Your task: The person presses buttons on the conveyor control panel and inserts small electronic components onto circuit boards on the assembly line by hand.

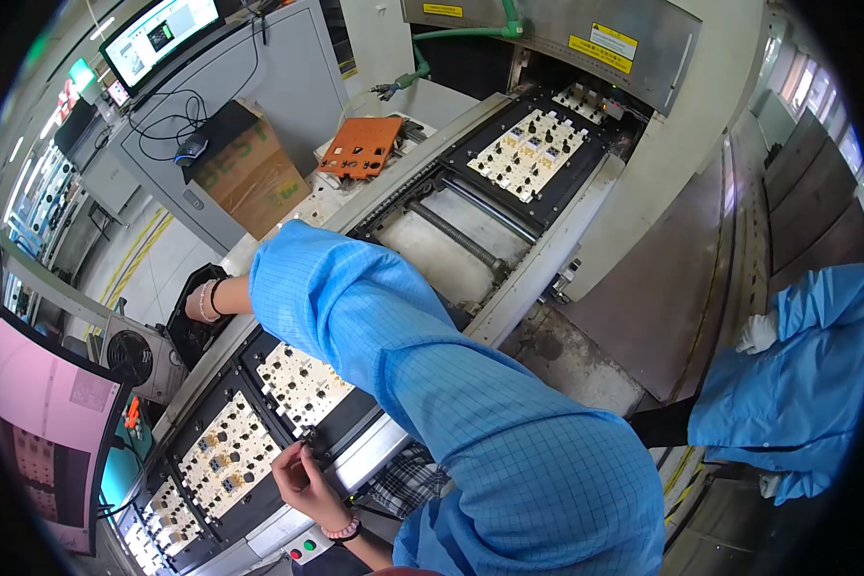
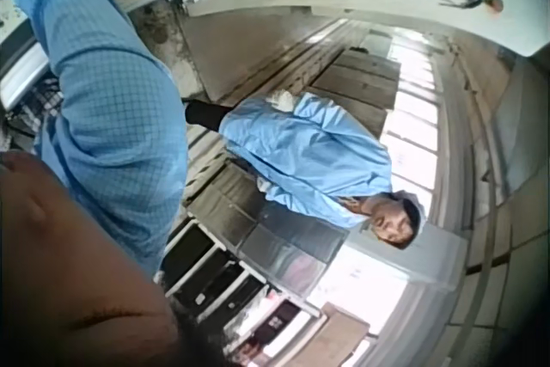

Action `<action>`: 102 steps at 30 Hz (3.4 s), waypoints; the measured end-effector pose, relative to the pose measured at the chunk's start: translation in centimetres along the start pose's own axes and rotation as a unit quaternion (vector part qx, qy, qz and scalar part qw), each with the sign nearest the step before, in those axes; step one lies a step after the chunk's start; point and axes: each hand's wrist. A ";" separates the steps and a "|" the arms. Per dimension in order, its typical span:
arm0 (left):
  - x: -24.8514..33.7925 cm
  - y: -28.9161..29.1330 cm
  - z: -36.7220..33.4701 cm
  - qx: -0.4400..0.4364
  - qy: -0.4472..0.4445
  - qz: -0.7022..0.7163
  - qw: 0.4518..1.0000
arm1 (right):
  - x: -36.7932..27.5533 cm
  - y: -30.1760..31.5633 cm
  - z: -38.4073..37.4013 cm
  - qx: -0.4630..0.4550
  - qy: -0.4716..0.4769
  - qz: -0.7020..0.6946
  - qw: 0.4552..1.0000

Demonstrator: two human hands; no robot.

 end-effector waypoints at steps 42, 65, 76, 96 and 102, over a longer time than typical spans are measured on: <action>2.7 -4.5 -8.4 -0.172 -0.235 -0.206 0.934 | -7.8 9.1 32.7 0.156 0.017 -0.263 0.952; 1.9 -4.5 -9.0 -0.199 -0.309 -0.290 0.884 | -7.7 10.0 32.2 0.169 -0.009 -0.246 0.954; 3.5 -2.3 -7.5 -0.155 -0.314 -0.282 0.893 | -7.8 10.1 32.9 0.149 0.001 -0.214 0.965; 1.5 1.6 -0.8 -0.051 -0.192 -0.181 0.963 | -9.9 9.4 33.1 0.130 -0.017 -0.109 0.985; 1.4 1.6 -1.0 -0.052 -0.204 -0.208 0.955 | -10.5 9.7 33.1 0.147 -0.007 0.045 0.988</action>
Point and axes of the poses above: each hand's wrist, its own z-axis away from the middle knuckle, its own y-axis out of the back of the hand, x = y × z, and after that the axes turned 1 degree about -y, right-handed
